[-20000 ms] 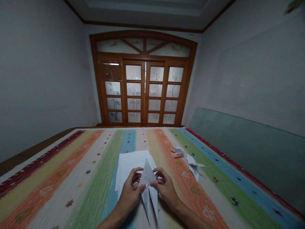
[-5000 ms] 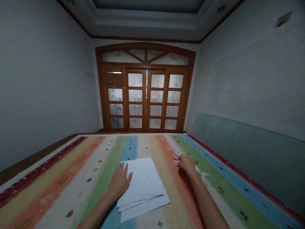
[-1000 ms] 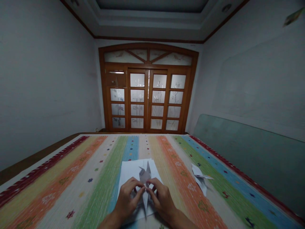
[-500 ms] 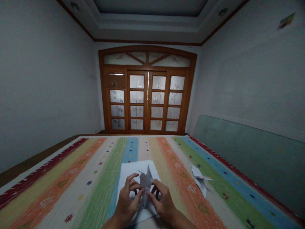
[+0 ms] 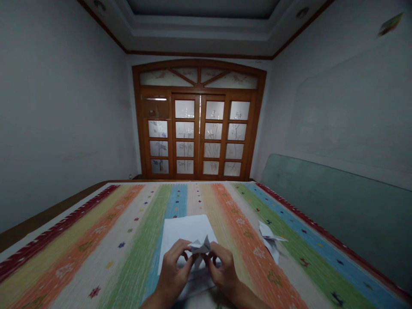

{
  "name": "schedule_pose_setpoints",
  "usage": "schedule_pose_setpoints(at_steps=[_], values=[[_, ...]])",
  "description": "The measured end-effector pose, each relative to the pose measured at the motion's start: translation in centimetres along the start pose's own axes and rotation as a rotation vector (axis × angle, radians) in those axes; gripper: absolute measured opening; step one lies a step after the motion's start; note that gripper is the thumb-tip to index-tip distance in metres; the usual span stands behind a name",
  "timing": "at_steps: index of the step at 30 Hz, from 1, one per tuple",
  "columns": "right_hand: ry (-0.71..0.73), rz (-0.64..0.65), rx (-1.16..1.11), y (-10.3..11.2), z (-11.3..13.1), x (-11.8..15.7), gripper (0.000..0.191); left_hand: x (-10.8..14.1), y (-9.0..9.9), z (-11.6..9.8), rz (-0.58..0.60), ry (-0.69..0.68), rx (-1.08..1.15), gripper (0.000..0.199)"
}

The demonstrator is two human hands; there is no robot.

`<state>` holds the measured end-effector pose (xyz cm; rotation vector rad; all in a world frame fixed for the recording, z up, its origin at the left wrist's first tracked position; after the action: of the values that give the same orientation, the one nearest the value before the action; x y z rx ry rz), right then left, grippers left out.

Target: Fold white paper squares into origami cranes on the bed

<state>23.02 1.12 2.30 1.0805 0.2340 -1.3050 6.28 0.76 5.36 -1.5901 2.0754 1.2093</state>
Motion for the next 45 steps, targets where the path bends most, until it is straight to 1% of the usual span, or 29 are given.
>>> schedule_pose_setpoints(at_steps=[2,5,8,10,12,15,19,22,24,26,29,32,35,38,41,45], values=[[-0.052,0.005,-0.022,0.0,0.0,-0.2,0.021,0.1,-0.2,0.3,0.018,0.058,0.065,0.019],[-0.155,0.029,-0.141,-0.2,0.1,-0.6,0.026,0.2,-0.7,1.1,0.052,0.195,0.24,0.026],[-0.274,0.06,-0.317,-0.7,0.0,-0.9,0.032,0.4,-1.1,1.8,-0.015,0.3,0.401,0.032],[-0.327,0.092,-0.418,-1.0,-0.2,-0.9,0.038,0.4,-1.2,2.0,-0.051,0.339,0.476,0.042],[-0.351,0.111,-0.486,-1.2,-0.6,-0.9,0.043,0.4,-1.3,2.1,-0.044,0.361,0.535,0.052],[-0.379,0.14,-0.559,-1.6,-1.2,-0.7,0.049,0.4,-1.4,2.0,-0.004,0.397,0.604,0.054],[-0.402,0.213,-0.631,-2.4,-1.7,-0.2,0.049,0.2,-1.5,1.6,0.04,0.395,0.595,0.041],[-0.383,0.21,-0.638,-2.8,-1.8,0.1,0.043,0.0,-1.7,1.2,0.078,0.391,0.597,0.036],[-0.388,0.187,-0.66,-3.0,-1.8,0.2,0.042,-0.1,-1.8,1.0,0.11,0.402,0.609,0.035],[-0.4,0.169,-0.687,-3.0,-1.8,0.2,0.046,-0.1,-2.0,1.0,0.138,0.415,0.613,0.037],[-0.392,0.182,-0.701,-2.7,-1.5,0.1,0.051,0.1,-2.3,1.4,0.166,0.435,0.603,0.04],[-0.374,0.23,-0.705,-2.4,-1.2,-0.1,0.058,0.4,-2.6,1.9,0.153,0.43,0.579,0.041],[-0.348,0.248,-0.672,-2.3,-1.0,-0.1,0.058,0.6,-2.8,2.3,0.138,0.427,0.607,0.043],[-0.364,0.23,-0.647,-2.4,-1.2,0.1,0.054,0.6,-2.9,2.6,0.124,0.426,0.615,0.044],[-0.384,0.189,-0.686,-2.5,-1.4,0.4,0.056,0.5,-2.6,2.5,0.107,0.41,0.597,0.043],[-0.373,0.154,-0.739,-2.5,-1.3,0.3,0.057,0.4,-2.5,2.3,0.152,0.42,0.598,0.045]])
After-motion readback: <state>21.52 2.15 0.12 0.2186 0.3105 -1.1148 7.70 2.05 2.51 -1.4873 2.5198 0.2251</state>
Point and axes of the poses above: each hand's wrist, its own x-axis away from the middle knuckle, its own y-axis out of the back of the hand, z = x × y, the point moved 4 cm from there along -x, towards the middle knuckle, and after that the axes turned 15 degrees about z, right-handed, at the moved point
